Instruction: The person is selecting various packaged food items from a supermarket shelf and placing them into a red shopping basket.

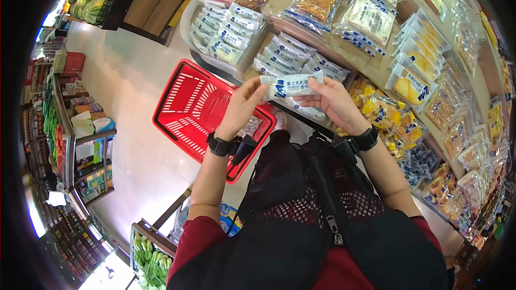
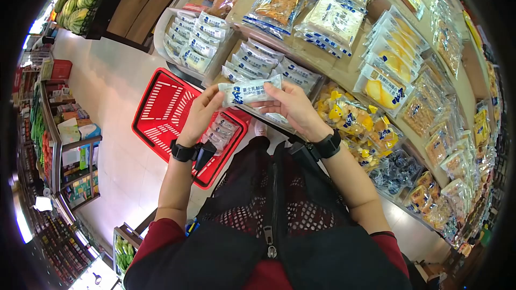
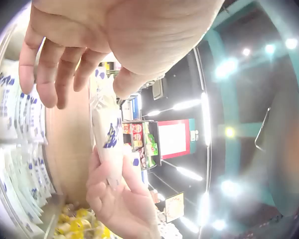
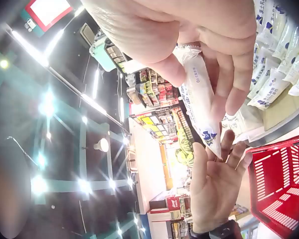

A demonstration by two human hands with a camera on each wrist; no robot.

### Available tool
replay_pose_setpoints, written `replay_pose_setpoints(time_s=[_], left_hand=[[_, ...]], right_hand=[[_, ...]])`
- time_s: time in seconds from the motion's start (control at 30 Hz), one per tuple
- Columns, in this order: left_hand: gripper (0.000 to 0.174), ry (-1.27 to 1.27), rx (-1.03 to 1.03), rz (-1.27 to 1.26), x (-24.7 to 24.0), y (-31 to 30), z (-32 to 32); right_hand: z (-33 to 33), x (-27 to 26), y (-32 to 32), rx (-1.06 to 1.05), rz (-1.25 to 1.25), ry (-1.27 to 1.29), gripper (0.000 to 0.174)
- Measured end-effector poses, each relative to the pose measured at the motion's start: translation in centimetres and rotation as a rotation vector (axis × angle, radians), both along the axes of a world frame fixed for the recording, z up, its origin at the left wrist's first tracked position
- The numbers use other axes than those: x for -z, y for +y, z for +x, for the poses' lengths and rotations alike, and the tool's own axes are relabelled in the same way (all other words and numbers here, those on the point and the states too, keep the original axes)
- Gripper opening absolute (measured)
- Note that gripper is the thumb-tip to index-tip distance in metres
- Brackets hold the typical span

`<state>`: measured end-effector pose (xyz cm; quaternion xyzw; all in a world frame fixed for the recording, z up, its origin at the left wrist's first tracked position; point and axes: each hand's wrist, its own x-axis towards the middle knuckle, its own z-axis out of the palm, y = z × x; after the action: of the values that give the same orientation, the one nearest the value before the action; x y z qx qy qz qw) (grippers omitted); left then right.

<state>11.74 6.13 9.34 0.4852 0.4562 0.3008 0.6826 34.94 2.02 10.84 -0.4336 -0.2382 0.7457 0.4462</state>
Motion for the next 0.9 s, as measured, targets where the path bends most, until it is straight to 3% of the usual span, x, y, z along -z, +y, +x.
replay_pose_setpoints(time_s=[0.1, 0.2, 0.27, 0.33, 0.37, 0.5, 0.73, 0.9], left_hand=[[0.029, 0.032, 0.068, 0.089, 1.3, 0.3, -0.6], [0.024, 0.150, 0.016, 0.180, 1.7, 1.6, -1.1], [0.023, 0.275, -0.004, 0.295, 1.9, 2.7, -1.3], [0.020, 0.520, -0.002, 0.645, 2.3, 3.9, -1.3], [0.020, 0.521, -0.005, 0.644, 2.9, 4.5, -1.3], [0.020, 0.794, 0.123, 0.685, 6.0, 6.0, -1.0], [0.008, 1.274, 0.334, 0.968, 7.3, 7.8, 0.4], [0.013, 1.409, 0.433, 0.880, 6.1, 7.3, 2.7]], right_hand=[[-0.2, 0.0, 0.1, -0.020, -0.025, 0.057, 0.031], [-0.5, 0.1, 0.4, 0.003, -0.052, -0.127, 0.028], [-0.4, 1.8, 0.9, -0.102, 0.197, -0.685, 0.023], [-0.6, 3.3, 1.7, -0.120, 0.303, -0.836, 0.022], [-0.8, 4.2, 2.1, -0.134, 0.409, -0.988, 0.021], [-2.0, 7.7, 3.1, -0.285, 0.426, -1.212, 0.019], [-3.6, 8.9, 4.4, -0.391, 0.414, -1.342, 0.017], [-2.8, 8.8, 3.7, -0.395, 0.421, -1.469, 0.018]])
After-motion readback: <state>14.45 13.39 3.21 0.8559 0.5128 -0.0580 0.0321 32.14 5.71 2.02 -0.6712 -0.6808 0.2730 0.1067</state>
